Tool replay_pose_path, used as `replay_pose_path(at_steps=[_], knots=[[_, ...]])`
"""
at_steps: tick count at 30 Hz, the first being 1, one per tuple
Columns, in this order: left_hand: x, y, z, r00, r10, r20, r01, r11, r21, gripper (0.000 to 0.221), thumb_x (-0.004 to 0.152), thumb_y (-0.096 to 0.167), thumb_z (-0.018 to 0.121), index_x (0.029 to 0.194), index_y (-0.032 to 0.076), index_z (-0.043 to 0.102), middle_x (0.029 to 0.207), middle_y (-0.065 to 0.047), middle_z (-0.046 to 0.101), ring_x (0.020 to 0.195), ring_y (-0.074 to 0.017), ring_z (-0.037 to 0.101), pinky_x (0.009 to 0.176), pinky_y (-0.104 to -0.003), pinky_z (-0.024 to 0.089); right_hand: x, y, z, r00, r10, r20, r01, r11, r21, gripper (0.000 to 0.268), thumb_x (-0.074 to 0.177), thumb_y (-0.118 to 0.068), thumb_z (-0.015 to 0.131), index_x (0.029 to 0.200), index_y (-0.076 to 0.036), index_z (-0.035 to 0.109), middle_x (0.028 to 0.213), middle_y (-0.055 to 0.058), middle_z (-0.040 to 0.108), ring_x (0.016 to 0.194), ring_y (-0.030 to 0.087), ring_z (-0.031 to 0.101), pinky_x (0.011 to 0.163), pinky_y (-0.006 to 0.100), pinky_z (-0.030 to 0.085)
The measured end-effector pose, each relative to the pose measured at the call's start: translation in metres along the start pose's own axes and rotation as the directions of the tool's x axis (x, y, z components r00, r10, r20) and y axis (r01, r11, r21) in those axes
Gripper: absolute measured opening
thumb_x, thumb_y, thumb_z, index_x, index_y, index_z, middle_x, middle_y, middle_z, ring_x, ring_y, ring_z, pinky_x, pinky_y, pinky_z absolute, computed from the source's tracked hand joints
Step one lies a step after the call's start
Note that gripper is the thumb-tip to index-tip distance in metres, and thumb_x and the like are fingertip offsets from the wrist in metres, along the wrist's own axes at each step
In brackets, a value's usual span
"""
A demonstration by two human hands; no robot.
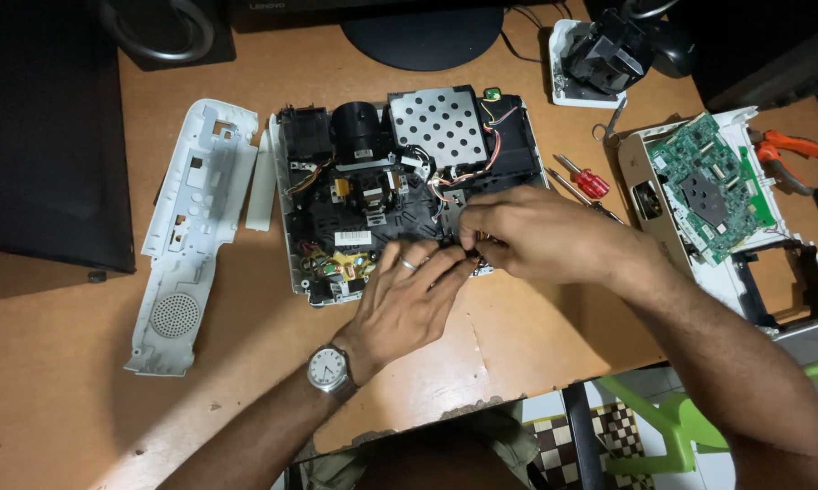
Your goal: Disassembling a projector by carefully disconnecting internal wiring harnesses and removing small components using a screwdriver.
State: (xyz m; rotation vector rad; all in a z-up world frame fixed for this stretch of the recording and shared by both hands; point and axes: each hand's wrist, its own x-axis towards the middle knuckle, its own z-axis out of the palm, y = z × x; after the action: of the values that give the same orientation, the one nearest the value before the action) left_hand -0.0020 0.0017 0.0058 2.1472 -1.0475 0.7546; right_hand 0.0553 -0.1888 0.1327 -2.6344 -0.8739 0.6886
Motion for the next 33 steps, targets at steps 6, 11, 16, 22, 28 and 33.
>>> replay_pose_path(at_steps=[6, 11, 16, 22, 28, 33], knots=[[-0.008, -0.003, 0.008, 0.996, 0.057, 0.072, -0.072, 0.972, 0.223, 0.022, 0.101, 0.020, 0.052, 0.114, 0.012, 0.068, 0.117, -0.007, 0.063, 0.113, -0.0267, 0.057, 0.092, -0.042, 0.042, 0.002, -0.008, 0.008, 0.994, 0.102, -0.048, -0.106, 0.988, -0.110, 0.014, 0.084, -0.021, 0.066, 0.096, -0.016, 0.071, 0.097, 0.009, 0.073, 0.097, 0.040, 0.072, 0.081, 0.055, 0.058], [-0.007, -0.001, 0.011, 0.997, 0.059, 0.058, -0.072, 0.968, 0.239, 0.024, 0.099, 0.021, 0.053, 0.113, 0.010, 0.069, 0.117, -0.009, 0.062, 0.114, -0.0286, 0.058, 0.091, -0.042, 0.043, -0.001, 0.013, 0.026, 0.983, 0.141, -0.121, -0.148, 0.988, -0.047, 0.014, 0.081, -0.023, 0.071, 0.095, -0.017, 0.071, 0.091, 0.006, 0.072, 0.096, 0.038, 0.072, 0.079, 0.054, 0.057], [-0.007, 0.003, 0.007, 0.997, 0.065, 0.044, -0.073, 0.966, 0.246, 0.026, 0.099, 0.020, 0.053, 0.115, 0.008, 0.070, 0.117, -0.009, 0.062, 0.112, -0.0279, 0.059, 0.091, -0.042, 0.044, -0.006, 0.006, 0.026, 0.963, 0.198, -0.185, -0.182, 0.978, 0.100, 0.013, 0.078, -0.023, 0.075, 0.089, -0.015, 0.072, 0.081, 0.011, 0.071, 0.090, 0.041, 0.073, 0.077, 0.055, 0.056], [-0.006, 0.006, 0.000, 0.997, 0.069, -0.016, -0.065, 0.979, 0.196, 0.029, 0.099, 0.017, 0.052, 0.119, 0.006, 0.070, 0.117, -0.010, 0.064, 0.111, -0.0277, 0.062, 0.089, -0.040, 0.045, -0.011, 0.004, 0.019, 0.938, 0.239, -0.252, -0.199, 0.964, 0.176, 0.019, 0.078, -0.023, 0.077, 0.093, -0.014, 0.072, 0.067, 0.013, 0.063, 0.076, 0.039, 0.070, 0.071, 0.051, 0.056], [-0.006, 0.006, 0.001, 1.000, 0.029, -0.004, -0.028, 0.990, 0.141, 0.028, 0.098, 0.017, 0.052, 0.117, 0.009, 0.072, 0.115, -0.009, 0.065, 0.110, -0.0286, 0.061, 0.087, -0.041, 0.046, -0.014, 0.007, 0.017, 0.932, 0.309, -0.189, -0.250, 0.926, 0.284, 0.025, 0.077, -0.022, 0.080, 0.100, -0.013, 0.075, 0.065, 0.011, 0.068, 0.072, 0.034, 0.071, 0.071, 0.046, 0.056], [-0.009, 0.004, -0.002, 0.999, -0.017, 0.028, 0.015, 0.997, 0.072, 0.031, 0.096, 0.014, 0.053, 0.120, 0.010, 0.071, 0.118, -0.009, 0.065, 0.111, -0.0311, 0.058, 0.085, -0.042, 0.044, -0.015, -0.002, 0.015, 0.936, 0.324, -0.137, -0.284, 0.926, 0.248, 0.023, 0.080, -0.020, 0.079, 0.101, -0.015, 0.074, 0.076, 0.015, 0.077, 0.083, 0.039, 0.075, 0.076, 0.049, 0.057]])
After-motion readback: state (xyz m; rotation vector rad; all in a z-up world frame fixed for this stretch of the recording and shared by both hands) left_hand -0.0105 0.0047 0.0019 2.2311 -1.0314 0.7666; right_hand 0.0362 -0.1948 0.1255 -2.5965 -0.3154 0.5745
